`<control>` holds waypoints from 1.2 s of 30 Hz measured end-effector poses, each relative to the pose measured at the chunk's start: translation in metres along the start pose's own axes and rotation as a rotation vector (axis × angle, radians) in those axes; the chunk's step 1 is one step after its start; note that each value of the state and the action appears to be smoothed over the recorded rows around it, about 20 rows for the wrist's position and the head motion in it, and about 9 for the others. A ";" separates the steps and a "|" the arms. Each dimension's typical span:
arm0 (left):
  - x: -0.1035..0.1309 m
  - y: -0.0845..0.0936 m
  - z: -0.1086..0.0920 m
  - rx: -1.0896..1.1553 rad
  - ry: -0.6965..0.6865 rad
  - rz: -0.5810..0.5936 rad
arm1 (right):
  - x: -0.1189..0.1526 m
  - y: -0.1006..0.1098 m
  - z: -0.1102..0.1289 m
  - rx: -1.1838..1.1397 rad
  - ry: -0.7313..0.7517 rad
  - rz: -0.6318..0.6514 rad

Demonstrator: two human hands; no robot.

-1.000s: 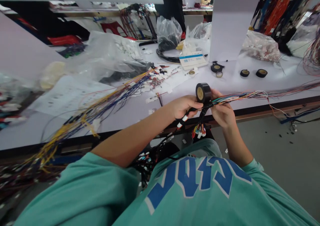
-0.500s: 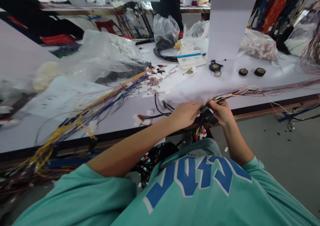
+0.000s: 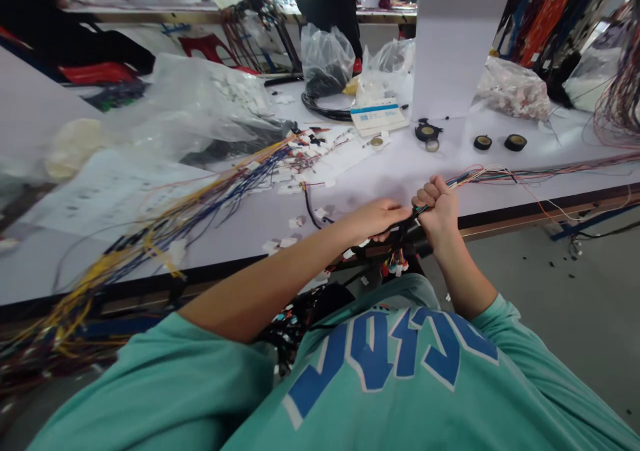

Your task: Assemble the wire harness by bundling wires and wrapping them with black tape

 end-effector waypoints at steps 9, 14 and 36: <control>-0.007 -0.015 0.007 0.355 0.065 0.327 | 0.003 -0.007 0.014 0.009 -0.090 0.020; -0.008 -0.015 0.007 0.417 0.056 0.358 | 0.008 -0.015 0.020 -0.107 -0.189 -0.021; -0.008 0.004 0.000 0.111 0.170 0.058 | 0.043 0.024 0.004 0.707 -0.149 0.234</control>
Point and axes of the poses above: each hand's wrist, its own x-axis away from the middle knuckle, its own y-axis out of the back of the hand, z = x × y, the point moved 4 cm from there along -x, towards the middle knuckle, and after that the axes turned 2 degrees about -x, right-handed, at the moved point
